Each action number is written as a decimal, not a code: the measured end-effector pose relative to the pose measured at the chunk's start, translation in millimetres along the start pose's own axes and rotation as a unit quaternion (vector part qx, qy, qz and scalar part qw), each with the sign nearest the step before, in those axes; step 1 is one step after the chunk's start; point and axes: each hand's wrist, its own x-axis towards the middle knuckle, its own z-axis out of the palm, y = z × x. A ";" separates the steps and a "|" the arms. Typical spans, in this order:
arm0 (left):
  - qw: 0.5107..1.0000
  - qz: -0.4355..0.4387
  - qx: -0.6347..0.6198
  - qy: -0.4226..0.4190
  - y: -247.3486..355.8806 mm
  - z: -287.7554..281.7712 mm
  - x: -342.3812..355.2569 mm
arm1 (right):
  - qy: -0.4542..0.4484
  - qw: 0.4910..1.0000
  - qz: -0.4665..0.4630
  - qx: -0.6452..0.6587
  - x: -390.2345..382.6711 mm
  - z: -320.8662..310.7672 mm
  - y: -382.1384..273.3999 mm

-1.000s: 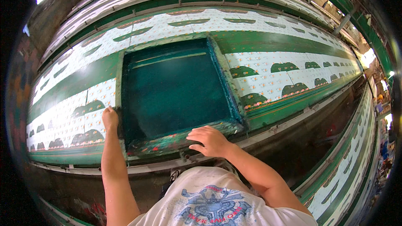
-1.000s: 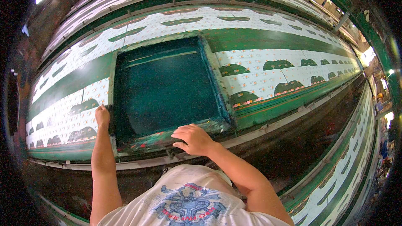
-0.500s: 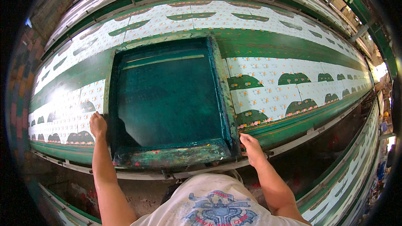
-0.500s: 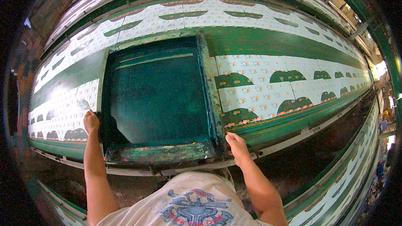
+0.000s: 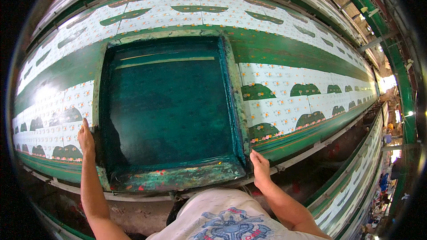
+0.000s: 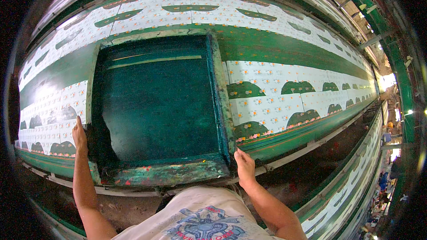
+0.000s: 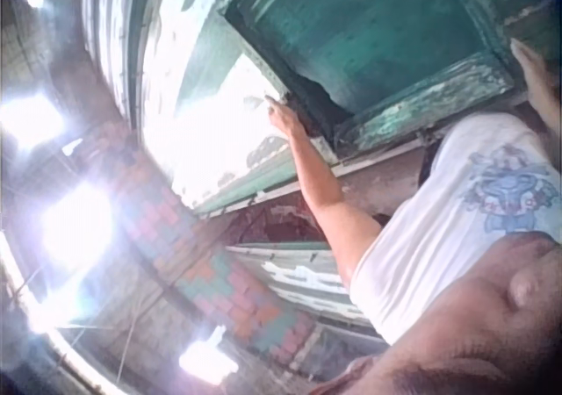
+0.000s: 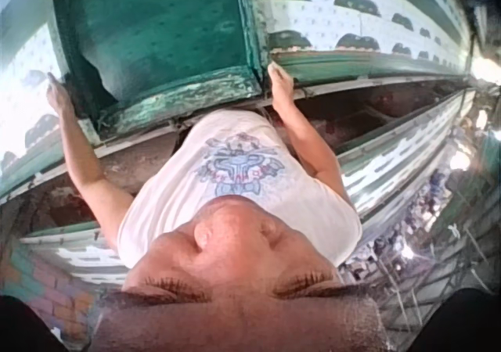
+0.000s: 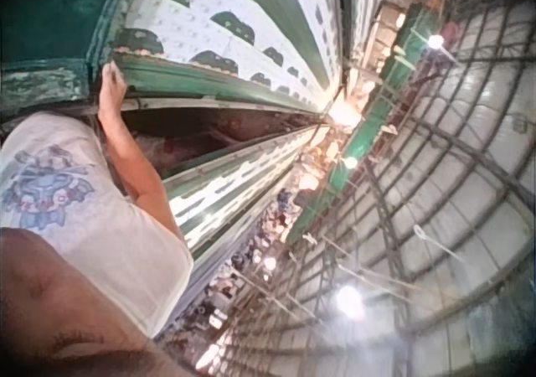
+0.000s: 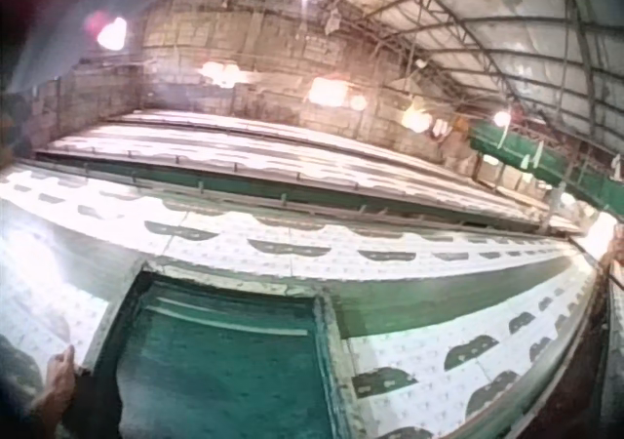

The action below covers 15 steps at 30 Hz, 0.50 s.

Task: The person repeatedly uses a squeegee to pull green ink across a screen printing frame placed over patterned fabric on a conveyor. The person lifts and repositions the frame multiple times along the line, continuing the same squeegee strokes on successive sections of fabric.

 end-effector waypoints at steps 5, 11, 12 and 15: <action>0.999 0.038 0.020 0.007 9.6 2.6 -0.9 | -0.012 0.995 0.025 0.091 -3.5 -5.4 -2.4; 0.989 0.148 0.025 0.008 -50.6 -19.1 52.2 | -0.110 0.986 -0.026 0.125 -26.3 -15.7 -54.9; 0.997 0.078 -0.017 0.012 -49.2 -17.9 52.2 | -0.124 0.989 -0.035 0.077 -28.1 -20.1 -68.9; 0.991 -0.006 -0.131 -0.002 -25.6 -16.5 35.2 | -0.121 0.983 -0.133 0.039 -9.5 -39.1 -75.1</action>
